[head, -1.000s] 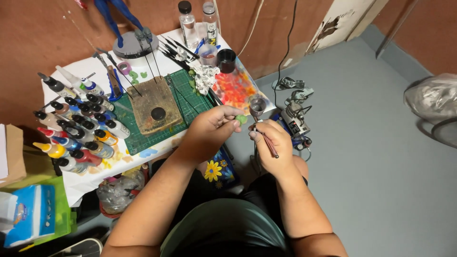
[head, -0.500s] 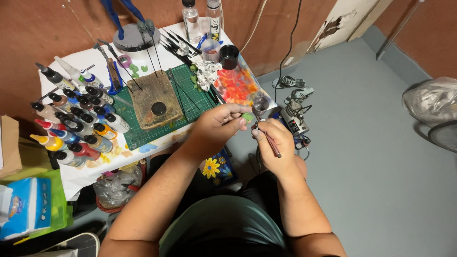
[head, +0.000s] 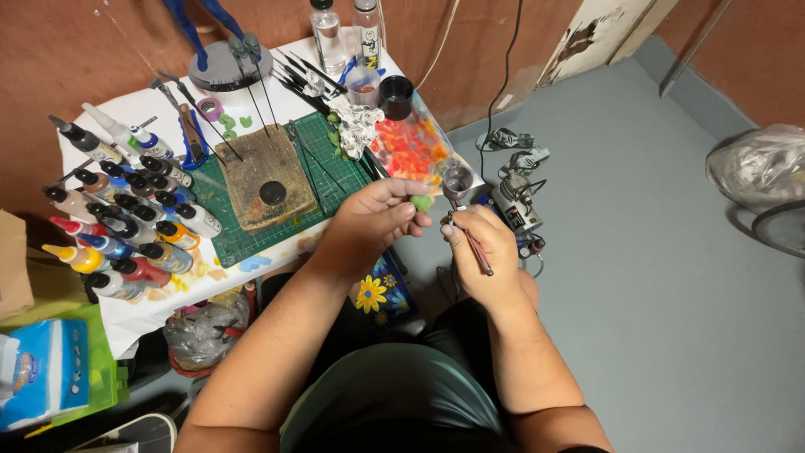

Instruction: A person uses an airbrush to paint a small miniature component at a workstation.

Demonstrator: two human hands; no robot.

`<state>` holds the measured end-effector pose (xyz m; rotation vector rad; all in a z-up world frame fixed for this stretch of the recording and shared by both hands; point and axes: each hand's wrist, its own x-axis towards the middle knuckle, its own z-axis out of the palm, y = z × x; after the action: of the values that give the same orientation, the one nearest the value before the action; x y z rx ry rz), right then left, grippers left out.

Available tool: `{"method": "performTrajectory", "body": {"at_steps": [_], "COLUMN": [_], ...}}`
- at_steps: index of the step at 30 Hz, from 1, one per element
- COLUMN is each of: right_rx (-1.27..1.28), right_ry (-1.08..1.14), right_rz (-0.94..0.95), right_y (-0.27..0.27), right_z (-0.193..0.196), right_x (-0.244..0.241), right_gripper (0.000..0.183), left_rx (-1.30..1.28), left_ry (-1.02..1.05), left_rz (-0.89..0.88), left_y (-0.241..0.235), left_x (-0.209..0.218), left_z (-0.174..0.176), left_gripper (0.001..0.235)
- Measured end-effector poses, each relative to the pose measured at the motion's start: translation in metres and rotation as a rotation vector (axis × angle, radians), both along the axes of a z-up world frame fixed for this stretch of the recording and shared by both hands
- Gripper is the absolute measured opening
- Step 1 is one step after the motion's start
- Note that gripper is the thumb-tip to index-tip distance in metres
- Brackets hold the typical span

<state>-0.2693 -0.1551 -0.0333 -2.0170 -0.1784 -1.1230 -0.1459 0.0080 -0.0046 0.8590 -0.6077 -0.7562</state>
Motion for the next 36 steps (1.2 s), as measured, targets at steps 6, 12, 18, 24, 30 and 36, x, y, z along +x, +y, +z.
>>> {"method": "performTrajectory", "body": {"at_steps": [6, 12, 18, 24, 30, 36], "right_rx": [0.014, -0.04, -0.112, -0.171, -0.19, -0.134], "right_ry": [0.005, -0.023, -0.017, -0.003, 0.013, 0.026], "right_rz": [-0.003, -0.037, -0.104, -0.132, -0.14, -0.085], "right_y": [0.0, 0.001, 0.004, 0.003, 0.003, 0.003], "right_z": [-0.004, -0.006, -0.001, -0.008, -0.005, -0.003], "right_x": [0.001, 0.002, -0.003, -0.004, -0.005, -0.004], "right_gripper": [0.009, 0.006, 0.005, 0.005, 0.006, 0.005], "left_rx": [-0.033, 0.02, 0.188, 0.219, 0.287, 0.175], "left_ry": [0.177, -0.085, -0.487, -0.743, -1.011, -1.159], "left_rz": [-0.001, 0.112, 0.108, 0.166, 0.393, 0.395], "left_y": [0.005, 0.001, 0.012, 0.018, 0.017, 0.019], "left_x": [-0.003, -0.003, -0.008, -0.011, -0.015, -0.006], "left_z": [0.008, 0.0, 0.017, 0.036, 0.043, 0.04], "left_gripper": [0.039, 0.04, 0.034, 0.035, 0.029, 0.022]}}
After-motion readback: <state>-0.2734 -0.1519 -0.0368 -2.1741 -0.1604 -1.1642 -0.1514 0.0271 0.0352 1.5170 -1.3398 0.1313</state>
